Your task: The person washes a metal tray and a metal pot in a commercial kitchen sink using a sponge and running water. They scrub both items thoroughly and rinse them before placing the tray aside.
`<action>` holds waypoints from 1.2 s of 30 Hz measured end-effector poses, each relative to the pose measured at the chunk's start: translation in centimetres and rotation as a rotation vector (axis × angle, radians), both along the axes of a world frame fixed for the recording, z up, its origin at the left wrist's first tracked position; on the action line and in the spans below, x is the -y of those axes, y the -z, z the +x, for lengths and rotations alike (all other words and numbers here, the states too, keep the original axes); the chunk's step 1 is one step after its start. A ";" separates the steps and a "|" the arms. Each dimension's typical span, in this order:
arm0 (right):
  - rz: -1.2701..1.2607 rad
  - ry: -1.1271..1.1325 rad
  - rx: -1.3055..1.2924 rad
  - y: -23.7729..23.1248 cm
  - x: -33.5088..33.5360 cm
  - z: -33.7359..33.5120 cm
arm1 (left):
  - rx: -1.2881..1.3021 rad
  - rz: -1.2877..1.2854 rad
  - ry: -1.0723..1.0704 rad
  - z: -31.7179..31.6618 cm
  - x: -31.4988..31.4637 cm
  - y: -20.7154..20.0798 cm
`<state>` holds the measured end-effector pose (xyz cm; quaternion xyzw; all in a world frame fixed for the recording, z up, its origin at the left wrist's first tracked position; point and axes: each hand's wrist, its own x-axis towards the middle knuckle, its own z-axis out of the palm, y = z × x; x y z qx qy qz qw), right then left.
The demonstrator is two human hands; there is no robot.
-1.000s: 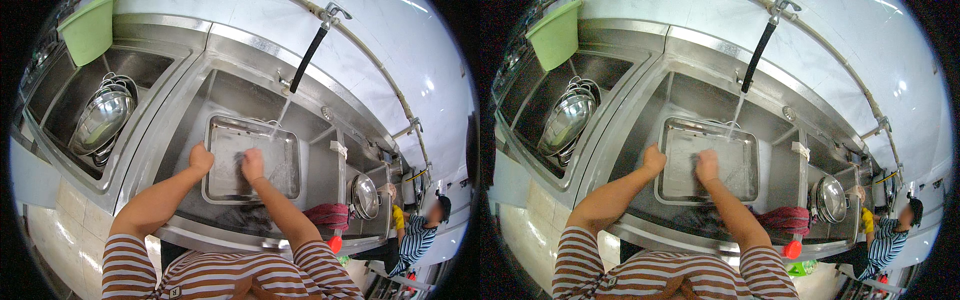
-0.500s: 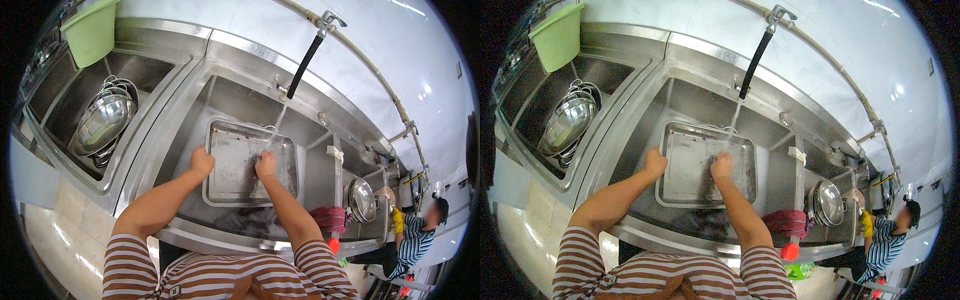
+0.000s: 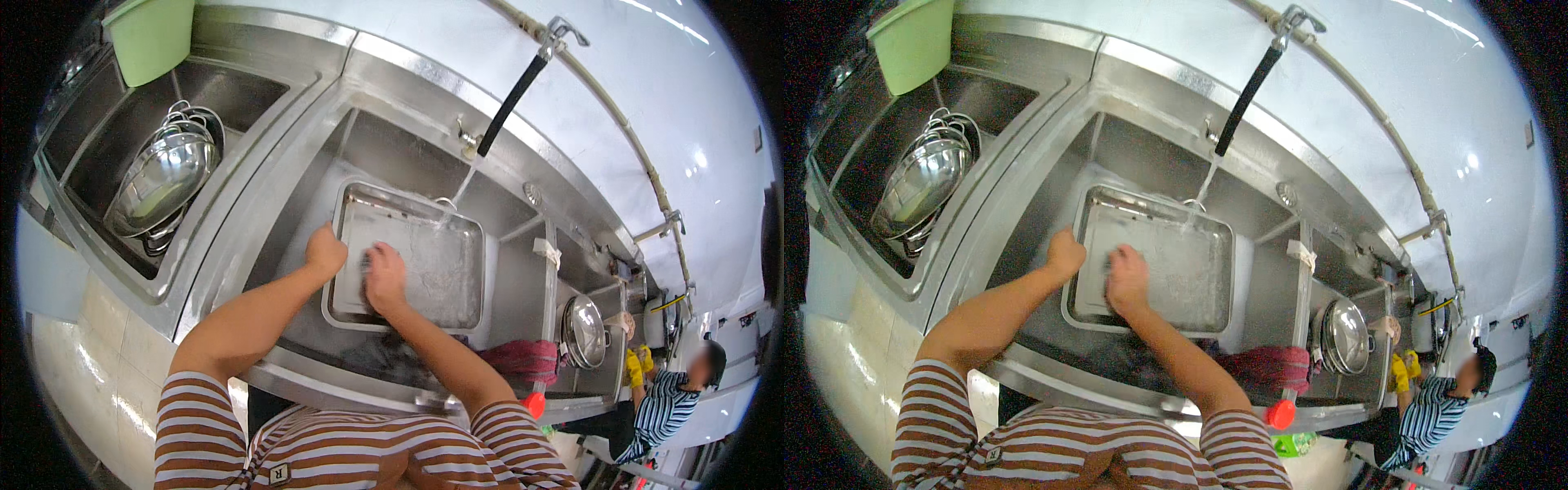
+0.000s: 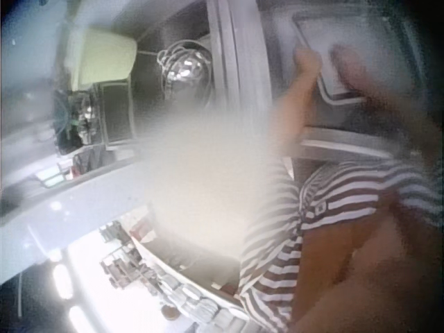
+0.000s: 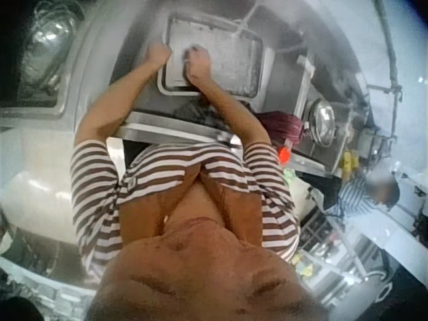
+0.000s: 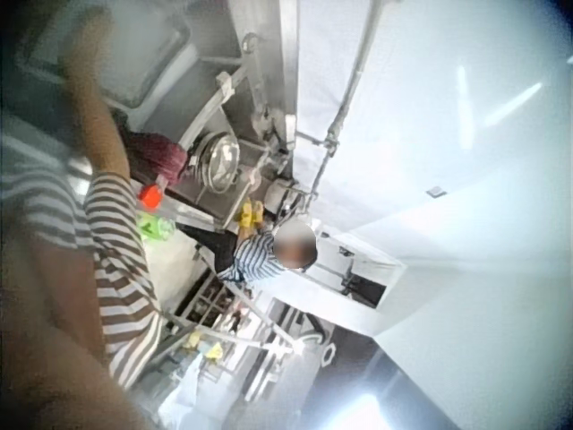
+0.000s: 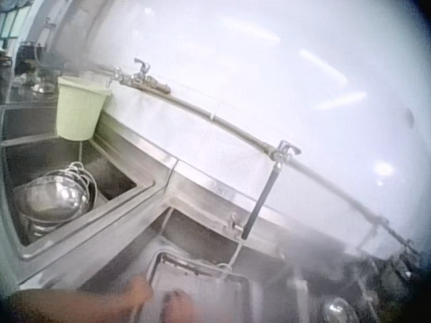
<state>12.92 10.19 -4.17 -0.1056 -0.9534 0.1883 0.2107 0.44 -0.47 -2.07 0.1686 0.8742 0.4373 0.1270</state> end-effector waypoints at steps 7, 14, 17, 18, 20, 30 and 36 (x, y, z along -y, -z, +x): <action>0.167 0.216 0.417 -1.3 -8.8 5.5 | 0.029 0.021 0.016 -0.7 -0.2 0.5; 0.233 0.571 1.012 -0.3 -8.7 8.3 | 0.038 -0.031 0.022 -0.6 -0.6 0.7; 0.213 0.261 1.167 -2.7 -5.3 8.1 | 0.123 0.006 -0.003 -1.1 -0.4 1.8; 0.196 0.288 1.087 -3.4 -4.2 7.9 | 0.164 0.025 -0.008 -1.3 -0.3 2.1; 0.160 0.347 0.909 -3.8 -2.5 6.3 | 0.123 0.000 -0.002 -0.8 -0.4 1.3; 0.147 -0.008 0.006 -1.2 -0.6 -5.5 | 0.043 0.016 0.063 -0.5 0.1 0.0; 0.172 0.556 0.124 -0.8 -9.7 -4.7 | 0.046 -0.016 0.054 -0.7 0.2 0.9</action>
